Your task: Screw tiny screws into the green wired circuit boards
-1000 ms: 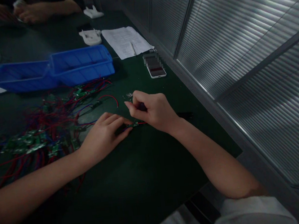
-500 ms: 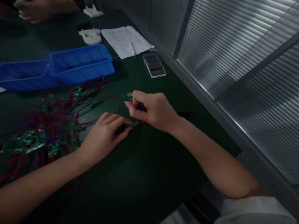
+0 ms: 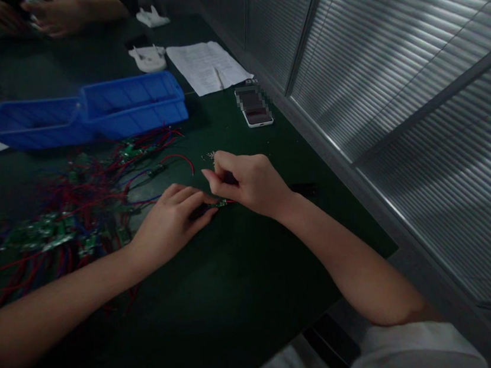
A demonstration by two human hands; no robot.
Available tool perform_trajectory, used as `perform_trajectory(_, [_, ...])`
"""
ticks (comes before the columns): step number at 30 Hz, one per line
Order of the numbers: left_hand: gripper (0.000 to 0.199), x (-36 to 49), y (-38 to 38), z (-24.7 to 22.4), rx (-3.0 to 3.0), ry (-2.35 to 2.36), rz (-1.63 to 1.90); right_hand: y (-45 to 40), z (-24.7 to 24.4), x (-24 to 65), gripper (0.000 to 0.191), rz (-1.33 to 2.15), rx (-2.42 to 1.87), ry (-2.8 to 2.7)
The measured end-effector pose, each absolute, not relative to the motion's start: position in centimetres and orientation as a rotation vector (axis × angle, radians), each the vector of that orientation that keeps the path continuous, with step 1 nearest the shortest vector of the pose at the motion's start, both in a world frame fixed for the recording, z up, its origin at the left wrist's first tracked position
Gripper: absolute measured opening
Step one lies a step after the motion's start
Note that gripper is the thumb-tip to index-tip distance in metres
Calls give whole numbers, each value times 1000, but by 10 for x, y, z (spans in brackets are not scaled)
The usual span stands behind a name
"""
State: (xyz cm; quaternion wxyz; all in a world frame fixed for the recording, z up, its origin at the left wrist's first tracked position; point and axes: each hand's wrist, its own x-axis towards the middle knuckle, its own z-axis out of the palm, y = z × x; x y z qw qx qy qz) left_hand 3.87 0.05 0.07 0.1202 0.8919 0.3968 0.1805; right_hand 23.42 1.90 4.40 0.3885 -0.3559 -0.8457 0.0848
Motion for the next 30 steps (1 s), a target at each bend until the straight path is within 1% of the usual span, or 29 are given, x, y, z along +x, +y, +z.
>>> perform_trajectory(5, [16,39,0,1,2619,1165,521,17,47,233,27,172,-903,-2218])
perform_trajectory(12, [16,40,0,0,2625,1172,526,16,58,237,26,408,-1009,-2323])
perform_trajectory(15, [16,40,0,0,2621,1179,519,14,66,240,24,405,-1000,-2430])
perform_trajectory(18, [17,39,-1,0,2623,1180,508,13,72,242,26,335,-1076,-2514])
perform_trajectory(21, [17,39,-1,-1,2628,1175,524,11,72,243,35,241,-1152,-2536])
perform_trajectory(25, [18,40,-1,-2,2637,1169,535,7,68,239,47,-164,-1425,-2390])
perform_trajectory(27, [17,41,-1,-2,2631,1175,529,5,67,236,41,-219,-1473,-2357])
perform_trajectory(30, [17,41,-1,0,2618,1187,522,5,69,235,25,41,-1333,-2403])
